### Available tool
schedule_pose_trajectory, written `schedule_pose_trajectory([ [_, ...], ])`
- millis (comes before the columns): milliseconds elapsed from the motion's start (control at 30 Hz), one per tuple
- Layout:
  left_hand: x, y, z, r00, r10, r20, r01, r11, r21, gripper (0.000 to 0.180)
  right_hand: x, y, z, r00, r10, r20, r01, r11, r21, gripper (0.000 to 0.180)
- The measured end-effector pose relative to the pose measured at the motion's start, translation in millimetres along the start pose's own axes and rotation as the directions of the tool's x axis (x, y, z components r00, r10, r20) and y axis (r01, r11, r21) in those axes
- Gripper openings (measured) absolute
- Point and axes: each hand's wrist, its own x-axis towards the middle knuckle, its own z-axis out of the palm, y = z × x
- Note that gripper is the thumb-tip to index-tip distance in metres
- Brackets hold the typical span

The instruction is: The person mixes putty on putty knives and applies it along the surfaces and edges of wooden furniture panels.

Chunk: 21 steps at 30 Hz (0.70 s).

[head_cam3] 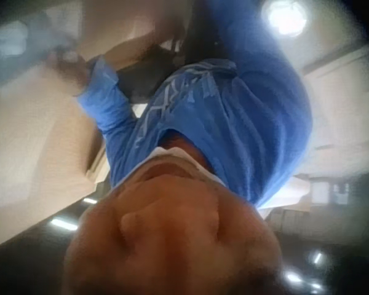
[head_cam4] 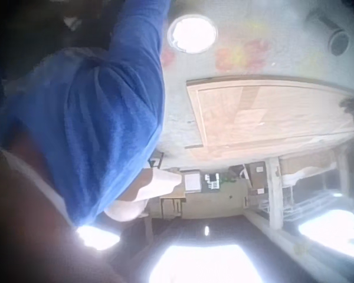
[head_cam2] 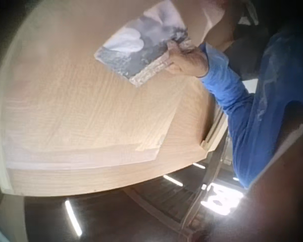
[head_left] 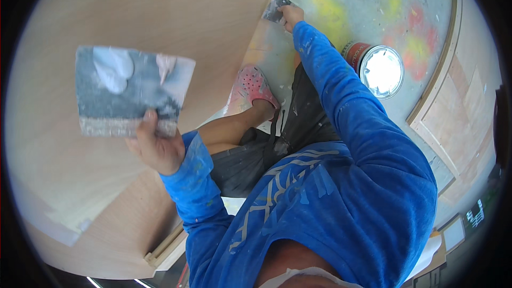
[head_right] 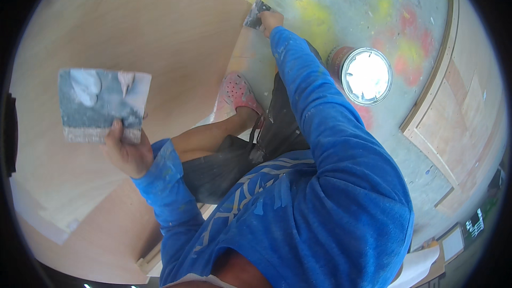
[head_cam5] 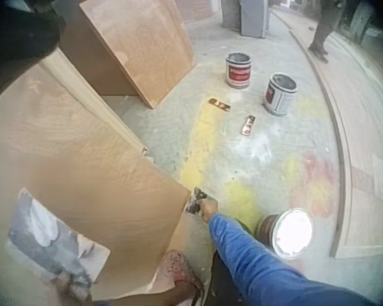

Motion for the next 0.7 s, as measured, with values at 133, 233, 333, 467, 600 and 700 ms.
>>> schedule_pose_trajectory([
  [133, 2, 1, 1, 0.986, -0.126, 0.113, 0.114, 0.988, 0.104, 0.05, 3, -2, 9, 0.999, -0.016, -0.038, 0.013, 0.997, -0.074, 0.024],
  [233, 1, -3, 2, 0.985, -0.144, 0.099, 0.131, 0.983, 0.132, 0.05, 0, -6, 12, 0.998, -0.039, -0.057, 0.036, 0.998, -0.051, 0.024],
  [333, 0, -11, 5, 0.991, -0.128, 0.029, 0.122, 0.981, 0.153, 0.048, -3, -11, 21, 0.998, -0.054, -0.041, 0.053, 0.998, -0.025, 0.024],
  [467, -1, -17, 13, 0.992, -0.124, 0.018, 0.119, 0.977, 0.175, 0.047, -14, -27, 41, 1.0, -0.015, 0.025, 0.017, 0.995, -0.094, 0.021],
  [600, 6, -14, 22, 0.987, -0.15, 0.048, 0.142, 0.979, 0.146, 0.048, -36, -39, 33, 0.987, -0.075, 0.142, 0.108, 0.965, -0.239, 0.02],
  [700, 11, -14, 30, 0.984, -0.169, 0.053, 0.157, 0.972, 0.173, 0.049, -48, -35, 0, 0.991, 0.054, 0.124, -0.062, 0.996, 0.06, 0.018],
])
